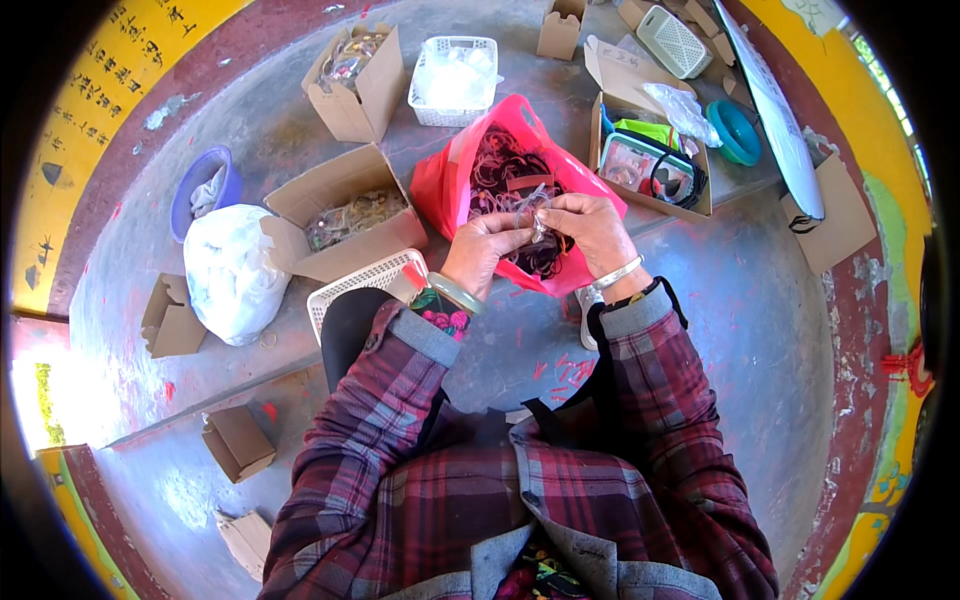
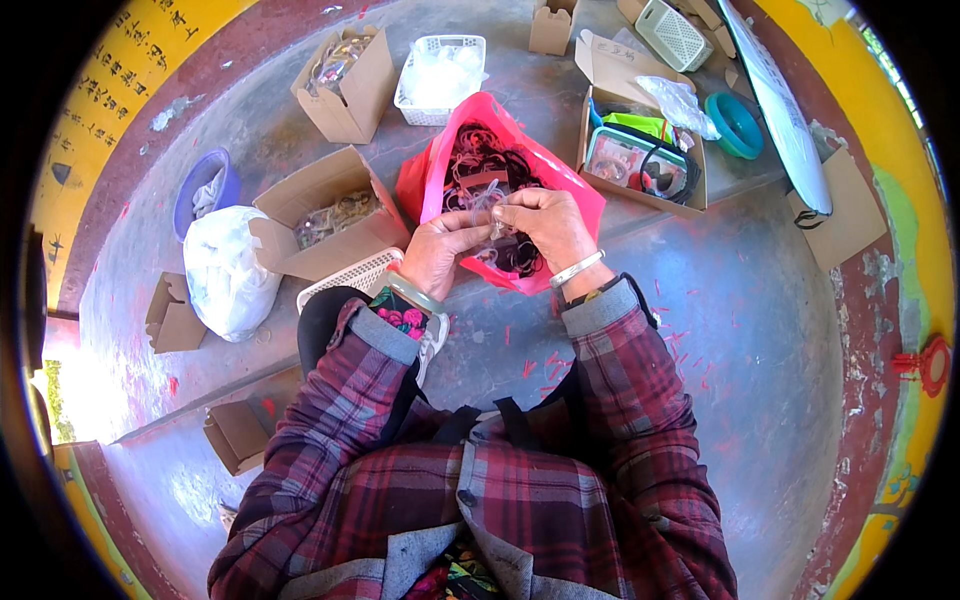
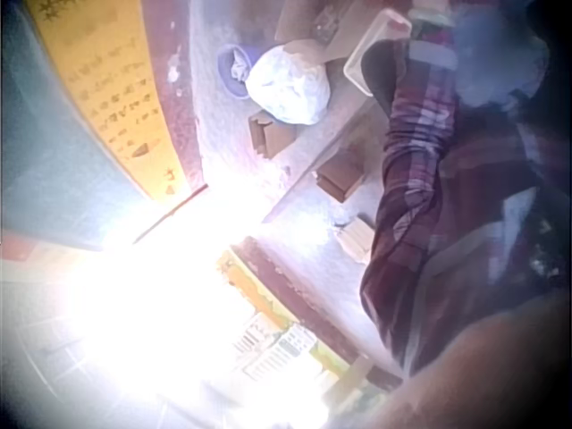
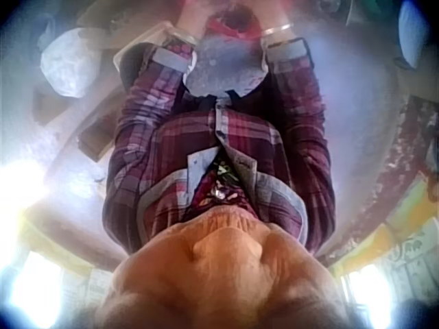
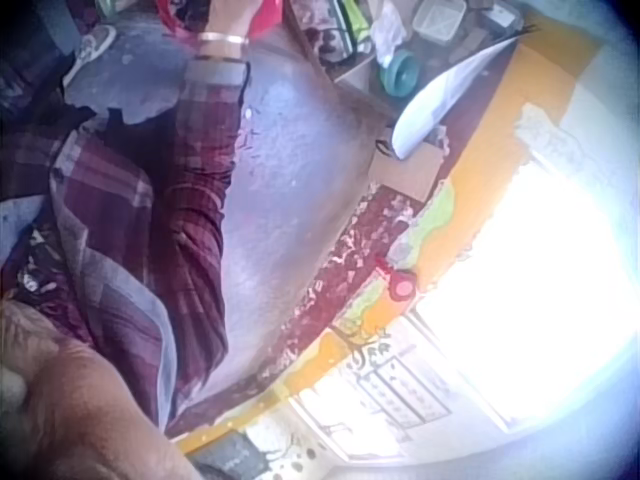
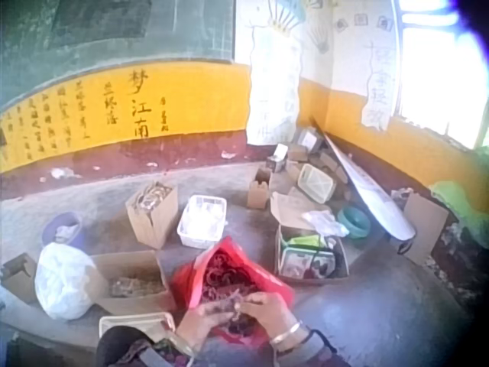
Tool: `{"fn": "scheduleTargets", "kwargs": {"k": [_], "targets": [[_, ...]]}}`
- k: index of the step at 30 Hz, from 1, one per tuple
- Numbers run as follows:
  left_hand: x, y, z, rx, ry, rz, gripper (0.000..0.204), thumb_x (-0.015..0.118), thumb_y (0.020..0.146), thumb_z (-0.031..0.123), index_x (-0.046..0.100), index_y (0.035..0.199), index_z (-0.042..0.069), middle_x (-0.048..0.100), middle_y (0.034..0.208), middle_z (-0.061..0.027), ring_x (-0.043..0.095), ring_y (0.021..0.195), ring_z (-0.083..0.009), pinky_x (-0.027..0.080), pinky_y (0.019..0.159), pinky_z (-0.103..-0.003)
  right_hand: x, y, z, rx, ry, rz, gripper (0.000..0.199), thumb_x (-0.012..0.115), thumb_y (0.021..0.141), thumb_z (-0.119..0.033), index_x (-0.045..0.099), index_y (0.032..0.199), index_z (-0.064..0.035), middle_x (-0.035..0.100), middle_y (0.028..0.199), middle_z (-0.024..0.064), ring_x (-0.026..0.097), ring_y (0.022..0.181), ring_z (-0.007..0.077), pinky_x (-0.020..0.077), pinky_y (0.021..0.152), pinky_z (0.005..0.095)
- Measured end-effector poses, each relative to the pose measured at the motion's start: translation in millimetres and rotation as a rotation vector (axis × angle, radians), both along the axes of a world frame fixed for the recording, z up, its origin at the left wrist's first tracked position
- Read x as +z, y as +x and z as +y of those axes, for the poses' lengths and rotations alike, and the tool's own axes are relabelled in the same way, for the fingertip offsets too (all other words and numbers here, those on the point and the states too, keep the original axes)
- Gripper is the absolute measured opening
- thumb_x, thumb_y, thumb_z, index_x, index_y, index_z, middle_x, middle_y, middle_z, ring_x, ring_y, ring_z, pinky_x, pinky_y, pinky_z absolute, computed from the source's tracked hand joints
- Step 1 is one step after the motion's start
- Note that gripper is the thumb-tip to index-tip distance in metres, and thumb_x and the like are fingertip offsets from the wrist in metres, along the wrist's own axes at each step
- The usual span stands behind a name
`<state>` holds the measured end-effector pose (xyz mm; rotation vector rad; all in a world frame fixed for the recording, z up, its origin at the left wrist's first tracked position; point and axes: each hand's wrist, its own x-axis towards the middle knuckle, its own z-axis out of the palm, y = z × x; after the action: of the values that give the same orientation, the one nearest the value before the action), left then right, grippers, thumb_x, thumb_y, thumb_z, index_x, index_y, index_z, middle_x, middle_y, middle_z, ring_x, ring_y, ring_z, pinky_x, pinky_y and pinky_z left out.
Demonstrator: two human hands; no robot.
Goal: The person sits on the floor and sorts through a pink bag filled with hair ties. They pick up individual hair ties, inspect them, and place them into a white plastic basket. The person also handles small plastic bags containing accessories, opening them and placing the contents into the basket.
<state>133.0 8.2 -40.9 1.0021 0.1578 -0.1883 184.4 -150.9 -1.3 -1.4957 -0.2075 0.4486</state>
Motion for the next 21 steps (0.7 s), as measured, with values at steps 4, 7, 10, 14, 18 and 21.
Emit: {"fn": "scheduleTargets", "kwargs": {"k": [4,7,10,14,18,21], "targets": [[10.7,2.1,-0.9,0.075,-0.018,-0.059,0.02,0.065,0.08,0.008,0.064,0.098,0.0,0.065,0.084,-0.0056,0.06,0.072,-0.0095,0.046,0.066,-0.021,1.3,-0.2,-2.4,0.039,-0.025,0.015,0.009,0.066,0.076,-0.006,0.066,0.075,0.0032,0.061,0.067,0.0025,0.054,0.06,0.0083,0.0426,0.057,0.0209],[11.6,-0.2,5.4,0.05,0.086,-0.026,0.021,0.06,0.084,0.01,0.06,0.103,-0.001,0.065,0.087,-0.0077,0.061,0.071,-0.0106,0.045,0.055,-0.018,0.9,-3.2,0.7,0.007,-0.056,0.008,0.01,0.067,0.076,-0.007,0.066,0.075,0.0037,0.06,0.064,0.0023,0.054,0.06,0.0086,0.0434,0.059,0.021],[10.0,-1.4,6.0,0.053,0.006,-0.032,0.02,0.058,0.086,0.011,0.06,0.101,-0.001,0.065,0.087,-0.0082,0.062,0.073,-0.0109,0.046,0.052,-0.018,1.0,-2.0,-1.2,0.044,-0.105,-0.034,0.011,0.068,0.075,-0.006,0.066,0.081,0.0036,0.061,0.067,0.0016,0.056,0.064,0.008,0.0445,0.06,0.021],[13.1,-1.4,2.3,0.097,-0.019,-0.018,0.02,0.055,0.088,0.012,0.058,0.101,-0.003,0.064,0.088,-0.0085,0.061,0.075,-0.0126,0.052,0.063,-0.022,9.2,-1.9,3.4,-0.135,-0.225,-0.507,0.019,0.067,0.072,-0.002,0.065,0.091,-0.0035,0.061,0.094,0.0078,0.058,0.086,0.0155,0.0464,0.072,0.0258],[11.6,-1.2,-2.4,0.065,0.007,-0.06,0.021,0.053,0.089,0.011,0.057,0.102,-0.004,0.063,0.092,-0.0098,0.062,0.081,-0.0152,0.053,0.072,-0.025,15.8,-3.6,3.0,-0.081,-0.409,-0.876,0.027,0.065,0.067,0.001,0.066,0.092,-0.01,0.048,0.122,0.0153,0.047,0.113,0.0301,0.0416,0.09,0.0348],[10.0,-0.5,-3.9,0.035,-0.018,-0.084,0.022,0.053,0.088,0.01,0.056,0.105,-0.004,0.063,0.093,-0.0101,0.062,0.084,-0.0155,0.053,0.075,-0.026,16.3,-4.6,3.1,-0.065,-0.546,-1.013,0.025,0.065,0.067,-0.001,0.066,0.091,-0.0095,0.048,0.124,0.0163,0.044,0.115,0.0336,0.0396,0.093,0.0378]]}}
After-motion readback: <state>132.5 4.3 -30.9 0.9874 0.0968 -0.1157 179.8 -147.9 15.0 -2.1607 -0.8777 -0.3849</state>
